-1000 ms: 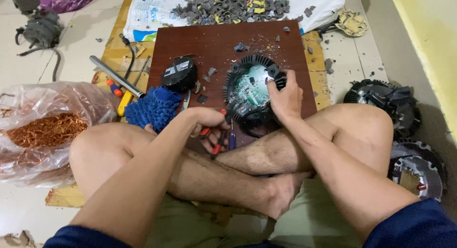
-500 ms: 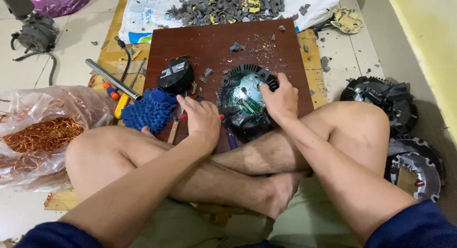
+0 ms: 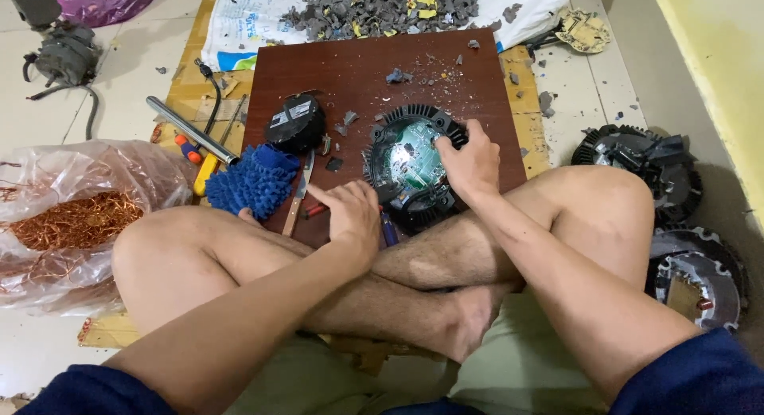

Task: The person sits cross-legged on the floor and uses a screwdriver to pry and remove components from a circular electronic device with a green circuit board. The person works on the device placed on a wooden board, surrounded by tools and debris.

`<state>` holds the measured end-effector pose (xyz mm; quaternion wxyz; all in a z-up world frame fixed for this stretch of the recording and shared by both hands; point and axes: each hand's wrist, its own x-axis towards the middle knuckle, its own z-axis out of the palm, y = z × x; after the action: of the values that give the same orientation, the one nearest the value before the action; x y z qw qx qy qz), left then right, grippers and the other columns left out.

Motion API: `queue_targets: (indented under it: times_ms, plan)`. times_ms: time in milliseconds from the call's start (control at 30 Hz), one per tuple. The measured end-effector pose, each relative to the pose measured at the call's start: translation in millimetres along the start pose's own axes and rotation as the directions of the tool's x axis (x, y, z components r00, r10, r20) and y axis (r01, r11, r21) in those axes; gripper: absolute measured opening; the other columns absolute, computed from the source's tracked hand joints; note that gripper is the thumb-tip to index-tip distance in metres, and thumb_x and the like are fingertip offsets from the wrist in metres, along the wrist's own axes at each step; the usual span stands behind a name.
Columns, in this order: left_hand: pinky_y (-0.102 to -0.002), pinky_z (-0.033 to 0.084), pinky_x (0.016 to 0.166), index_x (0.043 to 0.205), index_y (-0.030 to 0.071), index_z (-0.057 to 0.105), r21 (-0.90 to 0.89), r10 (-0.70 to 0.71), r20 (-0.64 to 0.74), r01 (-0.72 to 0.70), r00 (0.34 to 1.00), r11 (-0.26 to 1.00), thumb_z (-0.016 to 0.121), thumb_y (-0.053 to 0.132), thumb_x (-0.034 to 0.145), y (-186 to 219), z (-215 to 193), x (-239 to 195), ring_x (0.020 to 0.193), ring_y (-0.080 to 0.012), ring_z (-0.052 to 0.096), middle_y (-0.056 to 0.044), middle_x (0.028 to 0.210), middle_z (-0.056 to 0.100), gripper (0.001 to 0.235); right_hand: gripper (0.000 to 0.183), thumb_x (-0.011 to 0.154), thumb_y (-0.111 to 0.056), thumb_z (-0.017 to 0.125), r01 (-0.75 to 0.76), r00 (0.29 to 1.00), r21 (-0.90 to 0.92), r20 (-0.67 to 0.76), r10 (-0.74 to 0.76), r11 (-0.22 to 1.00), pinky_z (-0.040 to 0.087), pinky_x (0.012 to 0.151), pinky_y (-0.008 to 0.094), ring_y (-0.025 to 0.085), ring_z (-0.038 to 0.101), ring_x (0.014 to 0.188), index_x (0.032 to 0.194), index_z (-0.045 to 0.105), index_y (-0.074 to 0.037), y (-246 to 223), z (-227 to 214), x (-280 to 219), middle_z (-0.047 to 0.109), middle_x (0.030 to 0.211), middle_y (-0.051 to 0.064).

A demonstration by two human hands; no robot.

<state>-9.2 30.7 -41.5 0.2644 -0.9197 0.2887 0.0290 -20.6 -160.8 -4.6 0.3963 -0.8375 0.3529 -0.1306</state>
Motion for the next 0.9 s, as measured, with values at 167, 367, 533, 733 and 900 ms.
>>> queue_targets:
  times_ms: [167,367,533,733,900]
  plan:
    - [-0.085,0.043,0.067,0.137,-0.014,0.053,-0.178,-0.033,0.112,0.052,0.993,0.983,0.039,0.021,0.11,14,15,32,0.094,-0.0619,0.058,-0.038,0.105,0.057,0.046,0.041,0.084,-0.04,0.062,0.024,0.999,-0.007,-0.037,-0.025,1.0,0.059,0.088,0.059,0.046,0.074,0.102,0.117,0.068,-0.016,11,9,11,0.077,0.097,0.021]
    - [-0.068,0.057,0.062,0.124,0.004,0.074,-0.331,0.226,0.419,-0.084,0.879,0.94,0.056,0.024,0.1,-15,-27,62,0.1,-0.0466,0.071,-0.022,0.111,0.074,0.036,0.041,0.091,-0.04,0.06,0.08,0.997,-0.055,0.009,-0.08,0.995,0.056,0.09,0.063,0.052,0.072,0.103,0.121,0.062,-0.011,3,3,1,0.074,0.1,0.029]
    - [-0.067,0.06,0.072,0.125,0.005,0.069,-0.696,0.292,0.561,0.25,0.775,0.674,0.054,0.025,0.1,-18,6,66,0.093,-0.0395,0.075,-0.016,0.103,0.075,0.035,0.041,0.095,-0.034,0.058,0.133,0.991,-0.039,0.04,-0.131,0.99,0.055,0.091,0.066,0.055,0.07,0.106,0.13,0.059,-0.013,1,4,-1,0.073,0.102,0.033]
    - [-0.069,0.059,0.078,0.125,-0.004,0.055,-0.655,0.423,0.528,0.67,0.737,-0.349,0.058,0.013,0.101,-23,20,39,0.076,-0.0382,0.08,-0.018,0.089,0.077,0.03,0.035,0.096,-0.029,0.063,0.056,0.994,-0.054,-0.09,-0.061,0.997,0.057,0.09,0.065,0.056,0.07,0.104,0.122,0.06,-0.006,12,13,11,0.073,0.105,0.034]
    - [-0.051,0.066,0.056,0.124,-0.006,0.061,-0.822,0.239,0.427,0.485,0.872,-0.298,0.065,0.017,0.094,-25,37,37,0.07,-0.032,0.08,-0.019,0.093,0.078,0.038,0.044,0.095,-0.041,0.066,-0.057,0.98,-0.109,-0.196,0.035,0.992,0.054,0.1,0.059,0.049,0.069,0.114,0.128,0.064,-0.012,58,30,52,0.073,0.113,0.029]
